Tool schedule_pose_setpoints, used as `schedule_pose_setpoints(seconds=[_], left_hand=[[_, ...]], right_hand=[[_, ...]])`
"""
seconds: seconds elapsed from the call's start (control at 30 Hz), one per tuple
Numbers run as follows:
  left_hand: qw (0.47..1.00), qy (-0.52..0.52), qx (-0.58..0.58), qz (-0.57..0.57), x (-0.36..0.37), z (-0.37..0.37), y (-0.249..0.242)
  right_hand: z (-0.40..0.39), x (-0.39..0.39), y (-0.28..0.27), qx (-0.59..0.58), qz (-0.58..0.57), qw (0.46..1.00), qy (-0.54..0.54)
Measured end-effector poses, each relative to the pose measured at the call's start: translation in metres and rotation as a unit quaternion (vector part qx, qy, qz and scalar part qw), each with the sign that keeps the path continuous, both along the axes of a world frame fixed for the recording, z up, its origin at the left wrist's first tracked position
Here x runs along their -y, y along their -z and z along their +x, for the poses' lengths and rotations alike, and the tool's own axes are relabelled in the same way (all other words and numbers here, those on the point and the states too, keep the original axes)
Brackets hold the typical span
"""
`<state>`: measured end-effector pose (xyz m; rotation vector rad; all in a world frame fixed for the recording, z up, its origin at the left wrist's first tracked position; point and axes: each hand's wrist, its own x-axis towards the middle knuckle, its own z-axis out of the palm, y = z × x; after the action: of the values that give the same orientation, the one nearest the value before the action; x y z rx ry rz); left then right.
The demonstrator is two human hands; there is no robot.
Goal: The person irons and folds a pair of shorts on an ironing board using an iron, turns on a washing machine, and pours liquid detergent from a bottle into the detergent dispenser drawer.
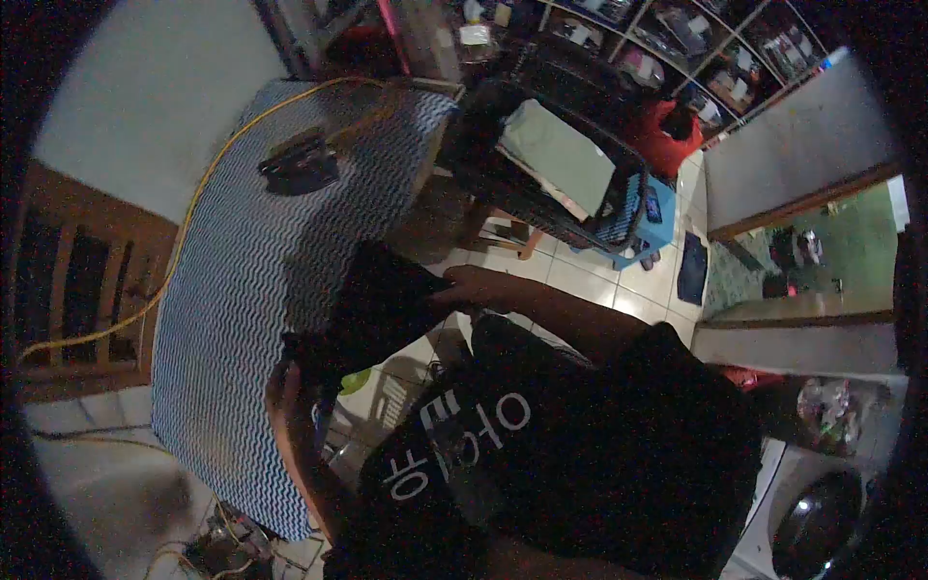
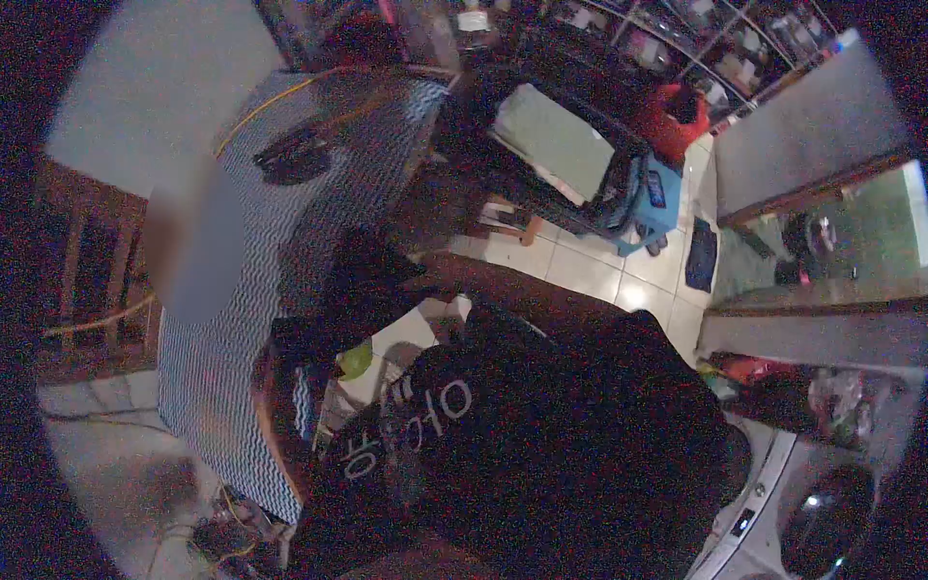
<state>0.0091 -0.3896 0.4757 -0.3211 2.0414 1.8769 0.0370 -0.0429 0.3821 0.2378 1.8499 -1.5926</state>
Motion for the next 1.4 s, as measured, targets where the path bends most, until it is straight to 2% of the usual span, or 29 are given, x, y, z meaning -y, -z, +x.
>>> schedule_pose_setpoints(seconds=[0.03, 0.07, 0.1, 0.17, 0.23, 0.3, 0.37, 0.4, 0.47, 0.5, 0.53, 0.6, 0.7, 0.73, 0.8, 0.83, 0.9, 0.93, 0.97, 1.0, 1.03, 1.1, 1.17, 1.2, 1.23, 1.27, 1.3, 1.33, 1.4], left_hand=[[0.972, 0.116, -0.157, -0.132, -0.020, -0.005, -0.006], [0.889, 0.224, -0.307, -0.254, -0.038, -0.009, -0.008], [0.758, 0.318, -0.442, -0.360, -0.057, -0.016, -0.008], [0.753, 0.355, -0.461, -0.307, -0.110, -0.041, 0.010], [0.747, 0.386, -0.477, -0.256, -0.163, -0.066, 0.046], [0.745, 0.459, -0.461, -0.150, -0.237, -0.096, 0.078], [0.689, 0.463, -0.528, -0.177, -0.316, -0.120, 0.099], [0.861, 0.449, -0.238, -0.014, -0.361, -0.117, 0.064], [0.905, 0.403, -0.034, 0.131, -0.439, -0.136, 0.052], [0.884, 0.431, -0.150, 0.105, -0.467, -0.152, 0.071], [0.881, 0.435, -0.170, 0.078, -0.489, -0.159, 0.066], [0.874, 0.440, -0.206, 0.025, -0.521, -0.164, 0.055], [0.918, 0.359, -0.170, 0.022, -0.542, -0.156, 0.060], [0.918, 0.366, -0.154, -0.002, -0.542, -0.162, 0.090], [0.922, 0.364, -0.122, -0.052, -0.531, -0.176, 0.208], [0.942, 0.314, -0.115, -0.008, -0.513, -0.162, 0.262], [0.931, 0.337, -0.127, -0.059, -0.460, -0.114, 0.323], [0.918, 0.364, -0.135, -0.084, -0.432, -0.082, 0.347], [0.909, 0.380, -0.137, -0.104, -0.403, -0.048, 0.362], [0.904, 0.388, -0.139, -0.114, -0.376, -0.013, 0.376], [0.925, 0.333, -0.083, -0.160, -0.358, 0.024, 0.369], [0.946, 0.281, -0.047, -0.157, -0.295, 0.071, 0.376], [0.949, 0.236, -0.061, -0.198, -0.256, 0.127, 0.379], [0.940, 0.216, -0.088, -0.250, -0.235, 0.141, 0.381], [0.944, 0.165, -0.046, -0.283, -0.214, 0.150, 0.373], [0.944, 0.112, -0.003, -0.311, -0.194, 0.158, 0.364], [0.947, 0.015, 0.109, -0.301, -0.174, 0.172, 0.340], [0.949, -0.070, 0.112, -0.286, -0.147, 0.191, 0.328], [0.933, -0.227, 0.108, -0.257, -0.117, 0.237, 0.325]], right_hand=[[0.020, -0.016, -0.009, -0.003, 0.007, 0.999, 0.043], [0.036, -0.034, -0.021, -0.051, 0.000, 0.996, 0.066], [0.053, -0.052, -0.032, -0.100, -0.005, 0.991, 0.087], [0.075, -0.098, -0.050, -0.126, -0.023, 0.980, 0.155], [0.093, -0.138, -0.055, 0.012, -0.023, 0.959, 0.282], [0.112, -0.194, -0.042, -0.016, 0.038, 0.939, 0.341], [0.126, -0.252, -0.019, -0.072, 0.067, 0.903, 0.418], [0.132, -0.270, -0.020, -0.141, 0.106, 0.869, 0.462], [0.134, -0.303, -0.024, -0.228, 0.113, 0.810, 0.528], [0.132, -0.315, -0.034, -0.246, 0.084, 0.791, 0.554], [0.129, -0.327, -0.039, -0.263, 0.053, 0.770, 0.578], [0.120, -0.344, -0.027, -0.256, 0.034, 0.764, 0.591], [0.106, -0.361, 0.026, -0.259, 0.083, 0.762, 0.588], [0.103, -0.364, 0.045, -0.210, 0.128, 0.794, 0.556], [0.103, -0.368, 0.098, -0.142, 0.200, 0.839, 0.485], [0.106, -0.368, 0.128, -0.123, 0.228, 0.853, 0.453], [0.110, -0.367, 0.182, -0.119, 0.332, 0.880, 0.319], [0.112, -0.364, 0.211, -0.174, 0.423, 0.863, 0.215], [0.110, -0.356, 0.235, -0.253, 0.507, 0.815, 0.120], [0.094, -0.339, 0.213, -0.203, 0.423, 0.878, 0.101], [0.075, -0.316, 0.183, -0.142, 0.338, 0.928, 0.070], [0.037, -0.281, 0.192, -0.055, 0.270, 0.960, -0.048], [-0.007, -0.277, 0.242, -0.032, 0.304, 0.931, -0.199], [-0.028, -0.254, 0.230, -0.244, 0.300, 0.851, -0.355], [-0.050, -0.232, 0.219, -0.481, 0.313, 0.699, -0.427], [-0.064, -0.194, 0.193, -0.463, 0.286, 0.727, -0.419], [-0.079, -0.153, 0.162, -0.444, 0.259, 0.753, -0.411], [-0.095, -0.117, 0.143, -0.506, 0.201, 0.713, -0.441], [-0.106, -0.064, 0.140, -0.526, 0.146, 0.688, -0.479]])
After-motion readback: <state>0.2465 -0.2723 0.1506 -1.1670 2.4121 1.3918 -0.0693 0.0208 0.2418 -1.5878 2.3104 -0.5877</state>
